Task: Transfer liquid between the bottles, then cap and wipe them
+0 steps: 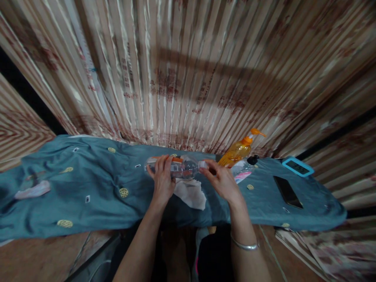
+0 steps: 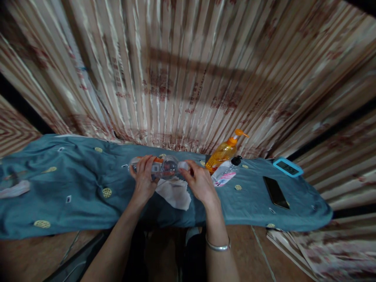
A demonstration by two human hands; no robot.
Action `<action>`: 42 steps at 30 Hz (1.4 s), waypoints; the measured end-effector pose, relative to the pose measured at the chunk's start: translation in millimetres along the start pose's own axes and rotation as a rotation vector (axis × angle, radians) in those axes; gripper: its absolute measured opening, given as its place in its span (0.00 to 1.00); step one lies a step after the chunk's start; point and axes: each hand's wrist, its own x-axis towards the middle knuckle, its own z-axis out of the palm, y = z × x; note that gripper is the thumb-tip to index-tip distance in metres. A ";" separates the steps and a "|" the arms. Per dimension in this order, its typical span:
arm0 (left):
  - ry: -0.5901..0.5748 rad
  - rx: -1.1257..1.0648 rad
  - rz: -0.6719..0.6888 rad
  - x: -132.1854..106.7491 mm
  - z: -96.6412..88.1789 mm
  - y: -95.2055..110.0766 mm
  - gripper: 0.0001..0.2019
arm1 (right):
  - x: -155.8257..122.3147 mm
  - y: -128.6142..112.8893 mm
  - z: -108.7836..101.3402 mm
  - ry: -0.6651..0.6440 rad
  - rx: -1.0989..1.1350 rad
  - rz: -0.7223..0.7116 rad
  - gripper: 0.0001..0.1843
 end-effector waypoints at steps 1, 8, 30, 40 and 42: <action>-0.003 0.000 -0.002 0.1 -0.1 0.0 0.36 | 0.4 -0.8 1.0 -0.003 -0.024 0.015 0.24; -0.004 -0.019 -0.005 0.3 1.3 -0.4 0.36 | 0.4 -2.9 3.9 0.031 -0.014 -0.012 0.28; 0.033 -0.141 -0.160 4.0 2.7 -4.4 0.32 | -25.5 43.6 120.7 -0.333 -0.197 -0.059 0.40; 0.039 -0.585 -0.342 4.7 4.8 -7.7 0.31 | -10.2 70.9 115.7 -0.065 0.033 0.132 0.18; 0.012 -0.650 -0.359 3.7 5.2 -4.0 0.30 | -0.4 70.9 106.6 -0.014 0.188 0.256 0.25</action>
